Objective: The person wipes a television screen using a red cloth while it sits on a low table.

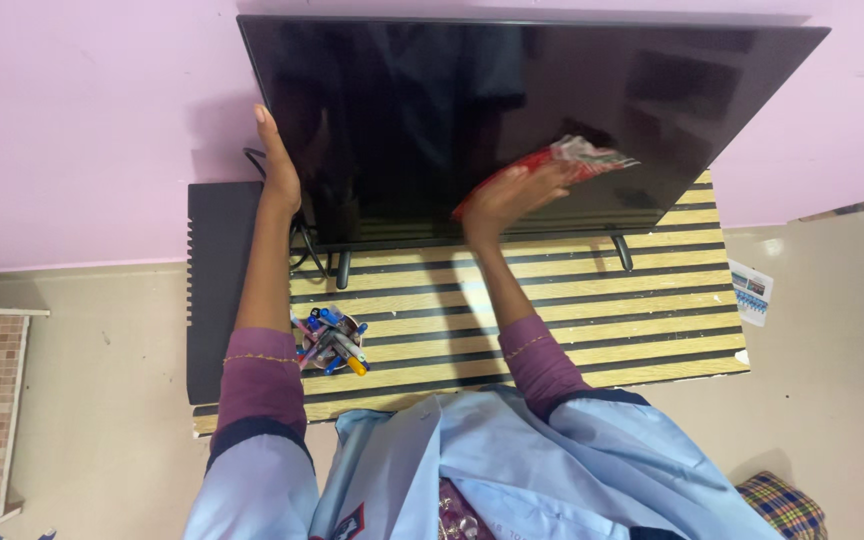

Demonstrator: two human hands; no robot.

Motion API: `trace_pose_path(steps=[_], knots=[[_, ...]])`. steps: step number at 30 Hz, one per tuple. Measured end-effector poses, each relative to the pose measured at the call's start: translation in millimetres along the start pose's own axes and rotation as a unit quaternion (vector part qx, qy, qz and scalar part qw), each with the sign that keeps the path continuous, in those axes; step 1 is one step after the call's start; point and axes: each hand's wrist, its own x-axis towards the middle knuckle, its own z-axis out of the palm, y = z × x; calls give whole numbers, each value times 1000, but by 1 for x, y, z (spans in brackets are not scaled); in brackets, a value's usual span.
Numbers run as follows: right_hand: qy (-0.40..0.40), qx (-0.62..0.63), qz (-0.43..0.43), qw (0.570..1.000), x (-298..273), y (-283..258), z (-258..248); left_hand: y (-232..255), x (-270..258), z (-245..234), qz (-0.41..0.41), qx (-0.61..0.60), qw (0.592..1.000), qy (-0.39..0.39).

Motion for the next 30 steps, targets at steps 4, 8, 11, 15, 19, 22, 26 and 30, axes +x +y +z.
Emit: trace_pose_path(steps=[4, 8, 11, 15, 19, 22, 26, 30], knots=[[-97, -54, -270, 957, -31, -41, -24, 9, -4, 1, 25, -11, 1000, -14], [-138, -163, -240, 947, 22, 39, -57, 11, -8, 1, -51, -18, 998, -20], [-1, -94, -30, 995, 117, 102, -90, 9, -4, 2, 25, -43, 998, -26], [23, 21, 32, 999, 161, 89, -77, 2, 0, 3, 35, -29, 999, -8], [-41, 39, -178, 982, 36, -40, -14, 1, -1, 3, 21, -14, 1000, -3], [-185, 13, -467, 864, -59, -119, -12, -2, -2, 2, 46, -98, 994, -36], [-236, 10, -513, 825, -31, -90, -14, 4, 0, 1, 21, -18, 1000, 1], [-115, -150, -316, 930, 104, 46, -37, 9, -5, 7, -1, -17, 1000, -12]])
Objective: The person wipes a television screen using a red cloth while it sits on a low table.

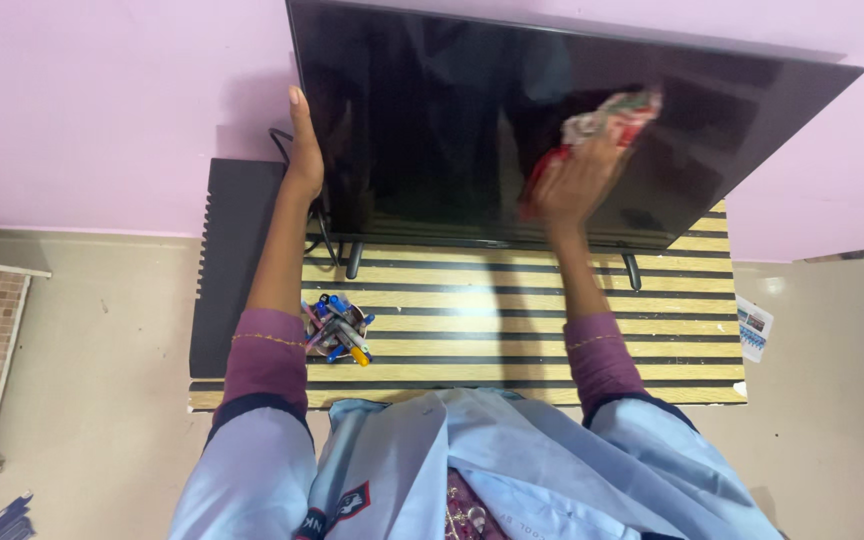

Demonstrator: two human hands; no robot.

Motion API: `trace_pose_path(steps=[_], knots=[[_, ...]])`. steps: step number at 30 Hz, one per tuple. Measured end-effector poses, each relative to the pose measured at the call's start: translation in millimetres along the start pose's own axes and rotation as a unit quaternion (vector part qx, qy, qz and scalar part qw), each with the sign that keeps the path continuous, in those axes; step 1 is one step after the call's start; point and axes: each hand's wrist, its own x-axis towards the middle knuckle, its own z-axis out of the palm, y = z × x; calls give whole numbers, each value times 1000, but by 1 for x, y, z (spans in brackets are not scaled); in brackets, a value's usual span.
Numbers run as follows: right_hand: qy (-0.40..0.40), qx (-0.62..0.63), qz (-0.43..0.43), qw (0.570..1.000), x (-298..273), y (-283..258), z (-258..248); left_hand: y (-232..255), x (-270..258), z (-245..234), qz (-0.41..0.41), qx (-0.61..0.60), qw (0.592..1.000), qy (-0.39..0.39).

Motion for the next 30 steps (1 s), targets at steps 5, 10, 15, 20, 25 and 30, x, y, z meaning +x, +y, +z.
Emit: trace_pose_path(steps=[5, 10, 15, 20, 25, 30], knots=[[166, 143, 390, 894, 53, 174, -11, -7, 6, -2, 1, 3, 1000, 11], [190, 93, 247, 946, 72, 8, 10, -28, 15, -2, 47, -25, 999, 9], [-20, 177, -229, 957, 34, -238, -57, -46, 24, -2, 57, -93, 994, -11], [-47, 235, -254, 937, 140, -281, -94, -46, 23, 1, 85, -112, 989, -40], [15, 189, -241, 952, 117, -284, -69, -19, 12, 1, 72, -104, 991, -40], [-160, 172, -435, 869, -68, -254, -45, -19, 14, 2, 19, -63, 998, -23]])
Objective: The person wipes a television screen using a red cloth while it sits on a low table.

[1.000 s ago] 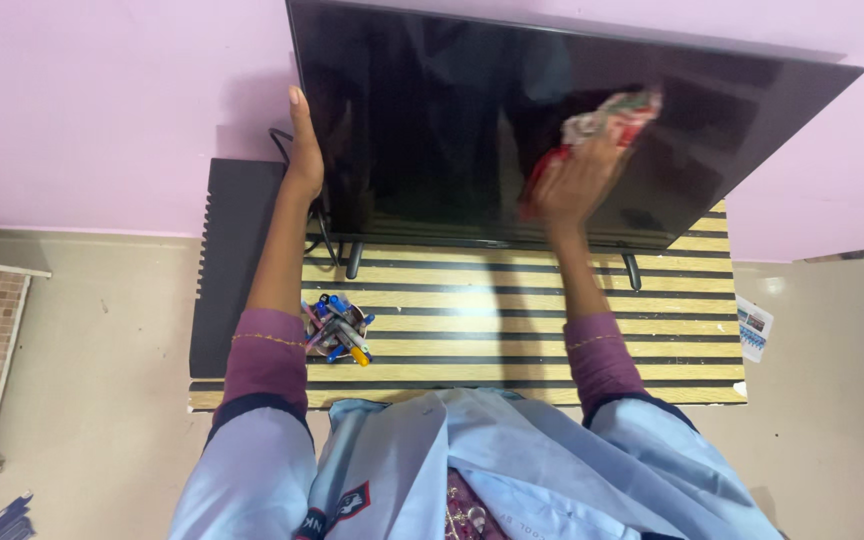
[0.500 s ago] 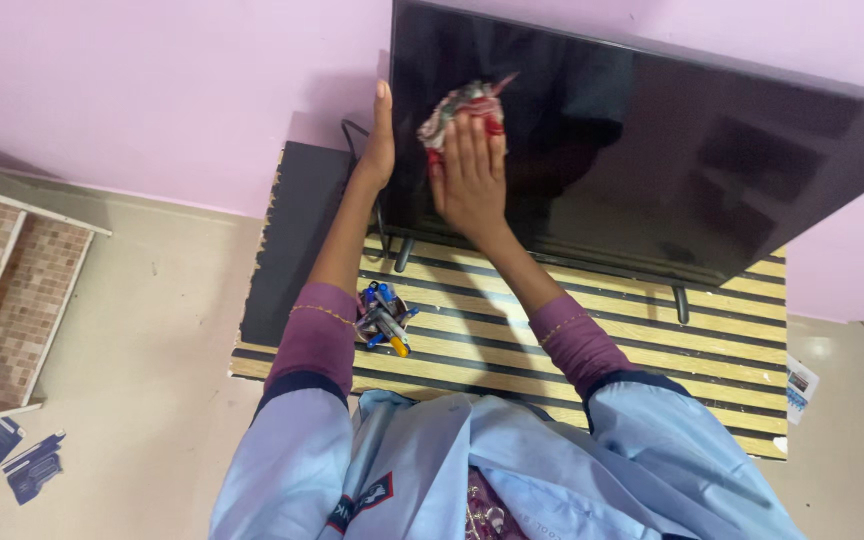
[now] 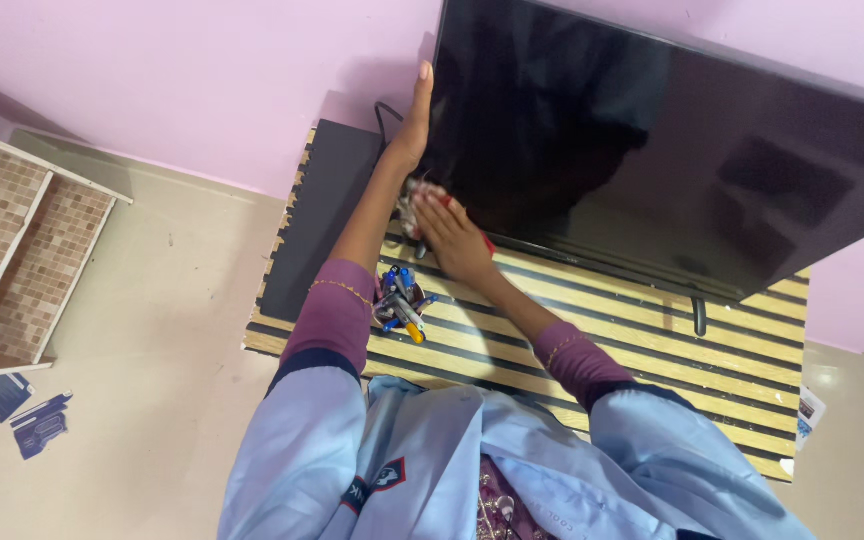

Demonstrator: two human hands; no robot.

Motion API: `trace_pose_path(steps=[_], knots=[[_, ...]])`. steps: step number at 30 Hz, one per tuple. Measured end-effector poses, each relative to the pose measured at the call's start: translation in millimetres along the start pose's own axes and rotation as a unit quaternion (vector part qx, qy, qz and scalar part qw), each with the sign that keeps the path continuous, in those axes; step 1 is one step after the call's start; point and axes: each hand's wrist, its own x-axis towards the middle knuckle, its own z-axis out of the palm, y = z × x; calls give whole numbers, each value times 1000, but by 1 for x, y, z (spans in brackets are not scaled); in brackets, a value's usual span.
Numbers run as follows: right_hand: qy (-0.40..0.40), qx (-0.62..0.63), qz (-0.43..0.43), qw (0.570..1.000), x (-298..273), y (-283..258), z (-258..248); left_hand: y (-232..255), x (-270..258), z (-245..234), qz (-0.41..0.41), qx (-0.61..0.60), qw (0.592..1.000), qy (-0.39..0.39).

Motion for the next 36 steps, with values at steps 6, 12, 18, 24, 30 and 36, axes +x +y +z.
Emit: trace_pose_path(steps=[6, 12, 18, 24, 30, 36], knots=[[80, 62, 27, 994, 4, 68, -39, -9, 5, -2, 25, -11, 1000, 0], [204, -56, 222, 952, 76, 157, -128, -3, 1, -2, 43, -2, 999, -4], [49, -111, 74, 990, 0, 64, -31, 3, 0, 0, 33, -18, 999, -6], [62, -166, 107, 978, -89, 96, 0, 5, -5, -3, 31, 28, 999, 8], [203, -232, 531, 789, -232, 278, -106, 6, -8, 0, 15, 22, 1000, 6], [376, -133, 594, 699, -208, 316, -100, 16, -6, -1, -7, 70, 997, 18]])
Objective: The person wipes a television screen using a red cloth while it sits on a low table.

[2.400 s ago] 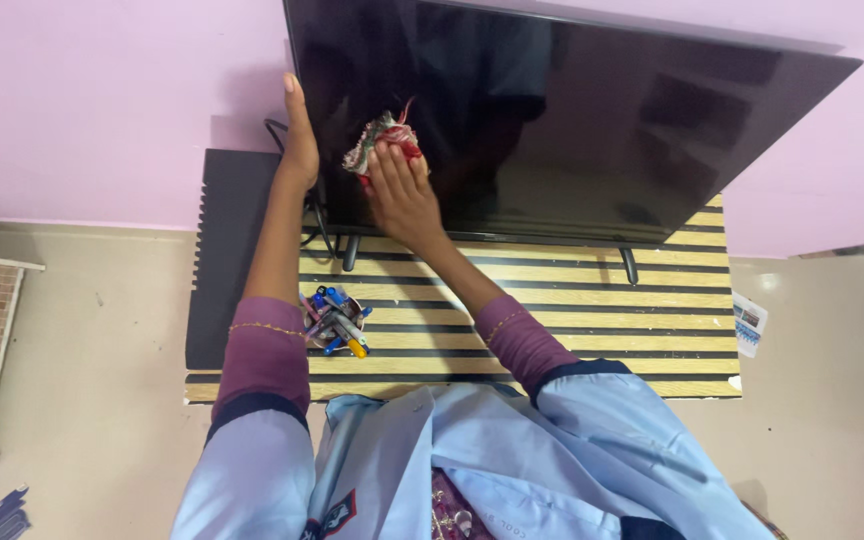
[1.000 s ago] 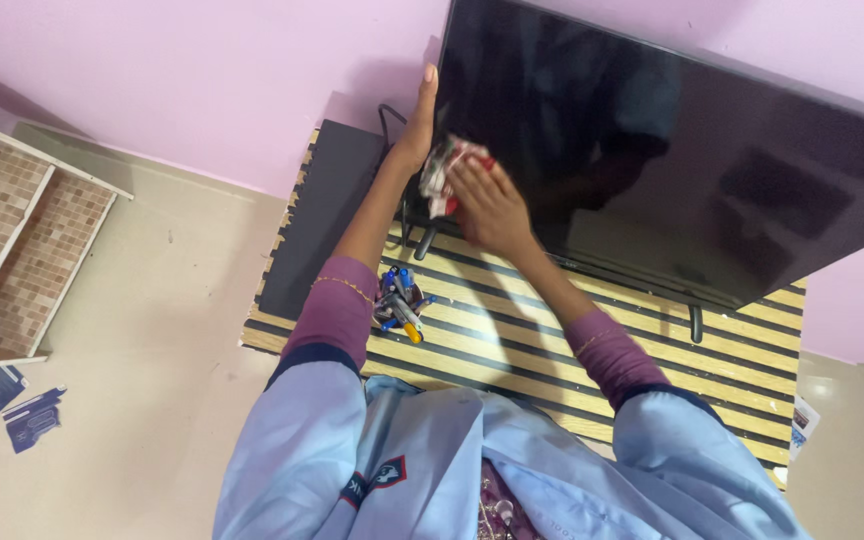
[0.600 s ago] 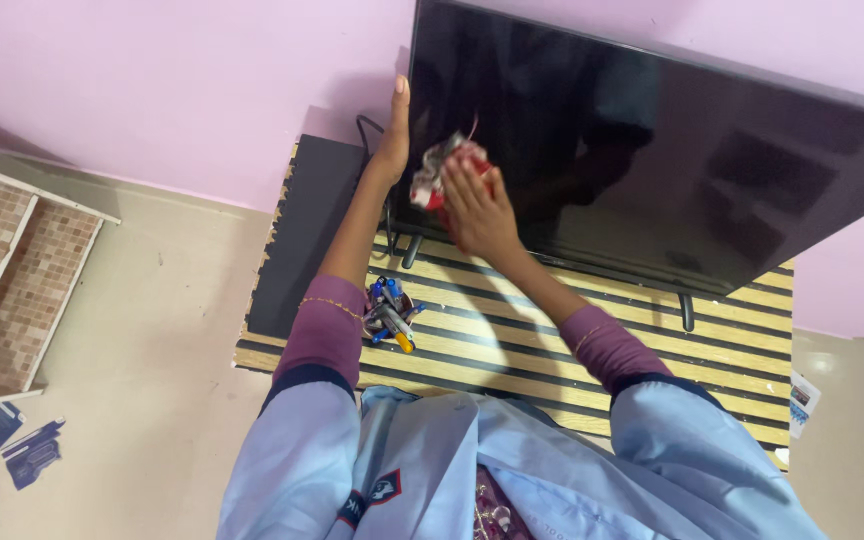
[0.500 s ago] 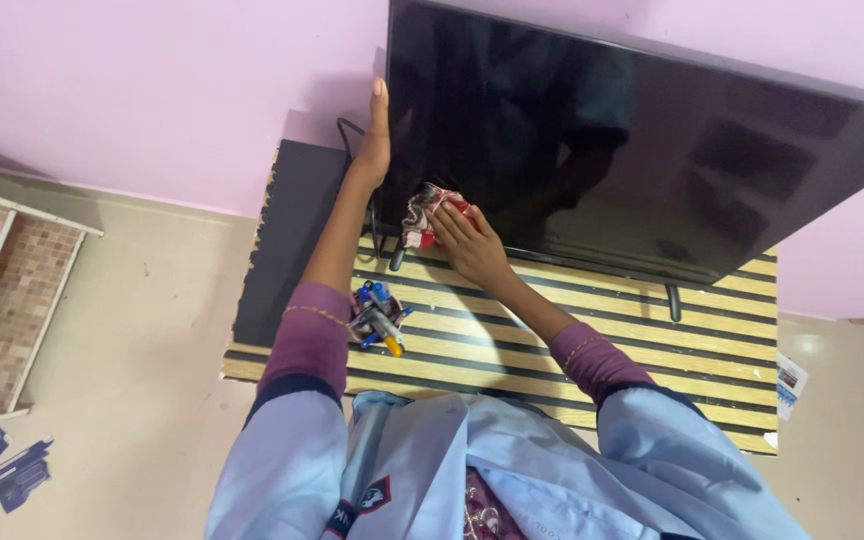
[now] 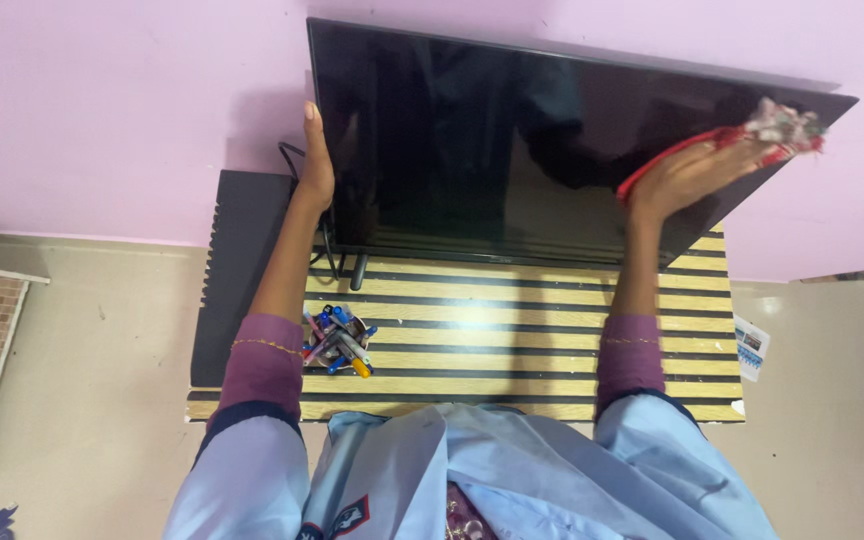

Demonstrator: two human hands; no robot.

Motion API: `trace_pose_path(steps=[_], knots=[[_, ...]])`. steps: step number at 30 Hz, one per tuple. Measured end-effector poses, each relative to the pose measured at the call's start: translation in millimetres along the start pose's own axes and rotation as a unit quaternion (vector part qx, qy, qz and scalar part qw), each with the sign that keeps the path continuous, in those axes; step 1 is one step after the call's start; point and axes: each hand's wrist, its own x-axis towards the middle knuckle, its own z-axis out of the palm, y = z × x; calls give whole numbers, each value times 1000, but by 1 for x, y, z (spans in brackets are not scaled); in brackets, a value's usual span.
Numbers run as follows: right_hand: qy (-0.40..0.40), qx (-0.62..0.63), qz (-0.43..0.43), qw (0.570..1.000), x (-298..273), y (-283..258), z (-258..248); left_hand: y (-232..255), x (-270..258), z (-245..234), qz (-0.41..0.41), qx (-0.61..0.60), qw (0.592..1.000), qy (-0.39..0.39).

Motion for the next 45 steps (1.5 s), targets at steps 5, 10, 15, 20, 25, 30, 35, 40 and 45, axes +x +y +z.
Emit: trace_pose_path(steps=[5, 10, 15, 20, 25, 30, 35, 40, 45], knots=[[-142, 46, -241, 959, -130, -246, 19, -2, 0, 1, -12, -8, 1000, 12], [-188, 119, -459, 860, -152, -349, -17, -8, 1, 0, 75, -137, 986, -56], [-184, 49, -375, 907, -69, -221, -4, 2, -3, 0, 27, -38, 999, 1], [-54, -4, -112, 992, 56, -12, -27, 12, -4, 3, 27, -65, 997, -22], [-5, 32, 35, 999, 32, 79, -8, 3, -7, -1, 9, -29, 999, -14], [-13, 1, 178, 984, -136, 96, -28, 3, -8, -3, -29, 14, 999, 0], [2, 4, 238, 971, -115, 81, -13, -1, -4, -3, -8, 6, 1000, 2], [28, 8, 71, 997, -37, -84, 17, -8, 0, -3, -1, 6, 1000, 9], [-189, 71, -316, 927, -117, -304, -8, -16, 8, -6, 36, -31, 999, 13]])
